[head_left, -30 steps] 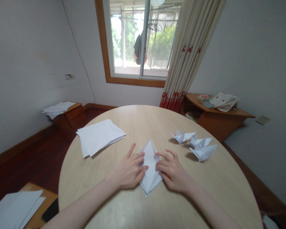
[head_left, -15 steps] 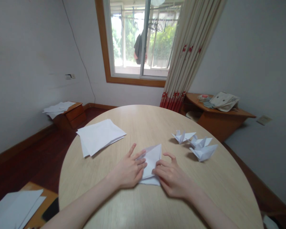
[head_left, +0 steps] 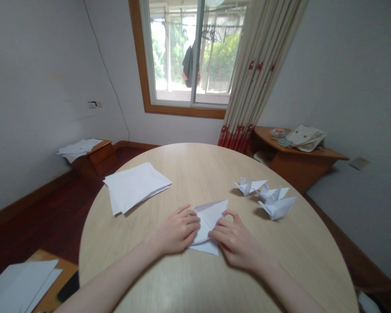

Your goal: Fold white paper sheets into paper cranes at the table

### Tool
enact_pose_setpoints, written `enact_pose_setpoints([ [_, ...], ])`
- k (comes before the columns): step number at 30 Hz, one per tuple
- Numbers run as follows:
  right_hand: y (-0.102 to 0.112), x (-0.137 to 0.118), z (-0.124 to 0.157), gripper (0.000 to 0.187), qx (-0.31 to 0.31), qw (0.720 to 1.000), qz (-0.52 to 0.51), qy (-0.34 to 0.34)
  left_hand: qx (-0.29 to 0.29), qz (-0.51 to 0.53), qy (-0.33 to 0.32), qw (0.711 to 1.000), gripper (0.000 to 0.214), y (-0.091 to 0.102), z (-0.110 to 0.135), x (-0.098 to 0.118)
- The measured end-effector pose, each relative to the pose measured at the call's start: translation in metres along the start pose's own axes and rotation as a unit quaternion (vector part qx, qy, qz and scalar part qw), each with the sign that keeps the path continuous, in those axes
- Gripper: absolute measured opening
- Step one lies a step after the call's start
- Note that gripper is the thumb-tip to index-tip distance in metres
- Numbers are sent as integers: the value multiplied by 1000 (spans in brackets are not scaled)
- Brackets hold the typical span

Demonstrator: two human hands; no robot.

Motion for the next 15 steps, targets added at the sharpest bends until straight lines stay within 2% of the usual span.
enact_pose_setpoints([
  [5,0,1,0,21,-14,1000,17,-14,-2,11,2,1000,24,6,-2,6],
  [15,1,3,0,16,-14,998,40,-47,-37,45,31,998,21,3,-2,5],
])
Point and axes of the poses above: each hand's wrist, its own z-axis away from the middle knuckle, its own y-axis out of the back of the hand, x = y × z, the point moved 5 cm from there along -z, towards the middle knuckle
